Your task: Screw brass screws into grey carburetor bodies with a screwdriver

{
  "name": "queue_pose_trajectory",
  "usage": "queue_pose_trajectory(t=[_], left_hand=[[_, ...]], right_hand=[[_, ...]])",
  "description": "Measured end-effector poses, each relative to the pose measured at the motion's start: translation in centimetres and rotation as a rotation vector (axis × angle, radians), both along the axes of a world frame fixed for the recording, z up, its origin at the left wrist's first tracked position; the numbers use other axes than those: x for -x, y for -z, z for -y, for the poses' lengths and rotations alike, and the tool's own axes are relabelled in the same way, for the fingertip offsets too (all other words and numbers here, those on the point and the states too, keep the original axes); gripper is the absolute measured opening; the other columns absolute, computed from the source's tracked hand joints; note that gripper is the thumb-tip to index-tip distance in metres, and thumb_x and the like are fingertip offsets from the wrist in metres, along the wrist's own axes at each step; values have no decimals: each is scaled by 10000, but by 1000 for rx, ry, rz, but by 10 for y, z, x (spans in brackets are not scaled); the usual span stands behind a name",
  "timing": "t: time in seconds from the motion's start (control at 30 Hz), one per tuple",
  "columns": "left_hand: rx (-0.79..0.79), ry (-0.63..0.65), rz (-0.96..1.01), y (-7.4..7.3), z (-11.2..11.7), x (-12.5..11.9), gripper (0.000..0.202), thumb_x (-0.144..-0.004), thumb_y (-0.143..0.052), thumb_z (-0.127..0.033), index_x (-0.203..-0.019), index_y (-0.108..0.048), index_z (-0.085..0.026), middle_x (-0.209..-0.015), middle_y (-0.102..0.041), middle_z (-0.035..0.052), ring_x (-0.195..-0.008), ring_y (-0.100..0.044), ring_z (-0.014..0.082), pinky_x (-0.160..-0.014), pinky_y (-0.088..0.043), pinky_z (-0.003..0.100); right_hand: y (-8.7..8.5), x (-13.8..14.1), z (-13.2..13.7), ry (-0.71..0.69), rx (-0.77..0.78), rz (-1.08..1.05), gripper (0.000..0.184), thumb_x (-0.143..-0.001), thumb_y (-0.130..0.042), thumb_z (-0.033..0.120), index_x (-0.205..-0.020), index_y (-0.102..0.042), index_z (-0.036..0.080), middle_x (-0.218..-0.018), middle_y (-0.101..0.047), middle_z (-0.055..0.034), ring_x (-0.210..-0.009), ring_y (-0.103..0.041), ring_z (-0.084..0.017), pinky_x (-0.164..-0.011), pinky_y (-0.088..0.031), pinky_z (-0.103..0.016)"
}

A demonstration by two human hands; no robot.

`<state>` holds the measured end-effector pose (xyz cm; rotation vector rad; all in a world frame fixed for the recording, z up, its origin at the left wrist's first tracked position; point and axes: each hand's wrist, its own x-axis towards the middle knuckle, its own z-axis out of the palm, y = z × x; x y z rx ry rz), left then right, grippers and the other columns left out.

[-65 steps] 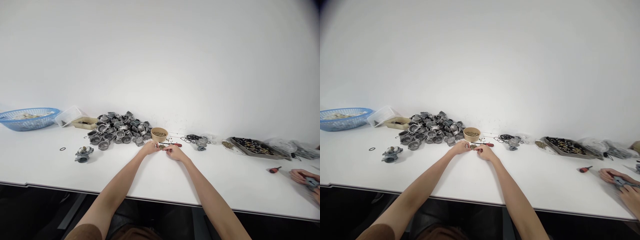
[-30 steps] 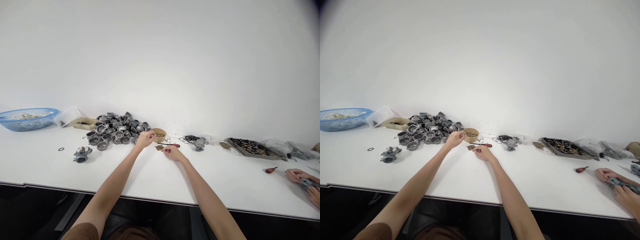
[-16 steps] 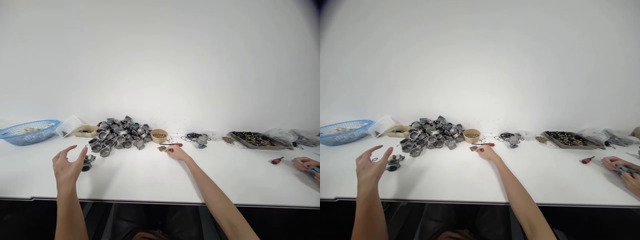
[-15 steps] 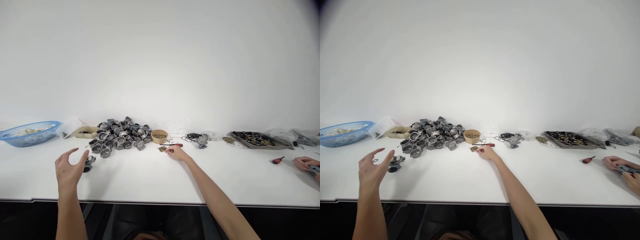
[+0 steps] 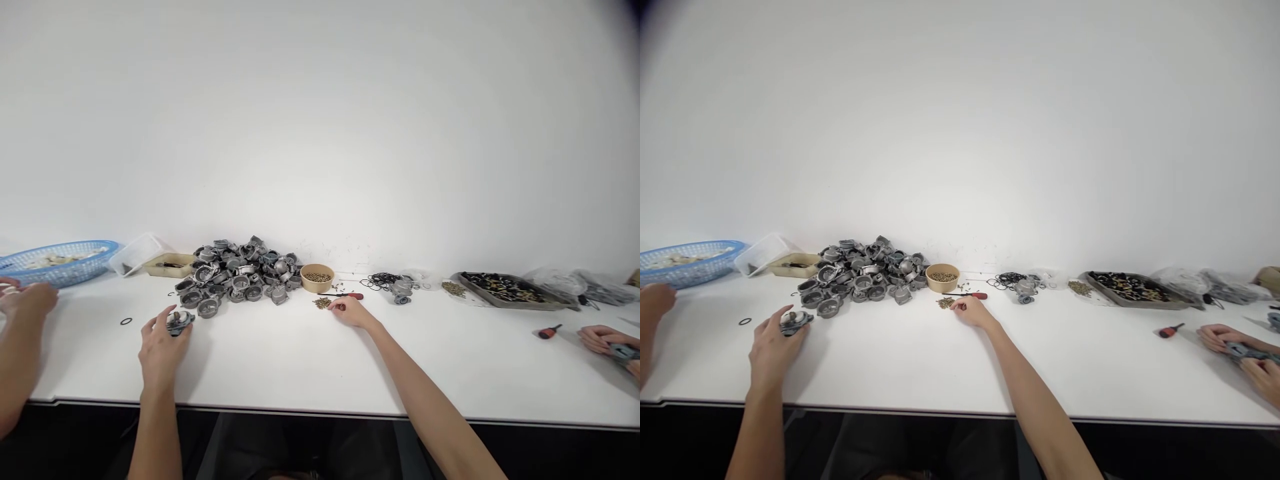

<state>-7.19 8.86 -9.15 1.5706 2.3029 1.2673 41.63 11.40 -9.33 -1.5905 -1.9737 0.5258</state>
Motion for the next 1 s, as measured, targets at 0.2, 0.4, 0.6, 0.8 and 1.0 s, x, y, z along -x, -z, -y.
queue_pose_trajectory(t=[0.2,0.4,0.6,0.8,1.0], left_hand=[[124,123,-50,1,-4,12,468,-849,-610,-516,-1258,-594,-291,-1167,-676,113,-1032,-646,368,-862,-533,484],[166,704,64,-11,-1,5,635,-754,-700,-606,-1285,-600,-273,-1255,-666,87,-1072,-638,324,-857,-541,366],[267,1116,195,-24,-13,-54,591,-785,-724,-479,-1306,-574,-242,-1268,-644,99,-1130,-620,302,-969,-503,386],[272,1437,168,-26,-48,-138,546,-734,-780,-325,-1250,-626,-238,-1223,-653,79,-1097,-627,272,-947,-506,377],[249,1725,238,-24,-81,-217,556,-670,-823,-225,-1204,-667,-207,-1247,-651,109,-1148,-607,266,-1007,-472,396]], right_hand=[[0,-1,0,1,3,6,267,-855,-567,256,-1000,-790,235,-924,-747,-37,-754,-613,-172,-688,-451,-275],[0,0,1,-3,7,4,269,-854,-567,247,-1006,-788,249,-975,-752,-31,-781,-625,-175,-697,-461,-273],[3,0,-3,4,-4,10,279,-851,-565,244,-1022,-786,245,-911,-744,-28,-756,-615,-170,-687,-450,-277],[-4,3,1,-10,-14,29,293,-834,-567,222,-1018,-795,217,-923,-748,-45,-773,-612,-181,-687,-441,-278],[-7,5,4,-17,-45,71,315,-849,-543,212,-1039,-793,197,-929,-753,-53,-758,-609,-178,-674,-431,-262]])
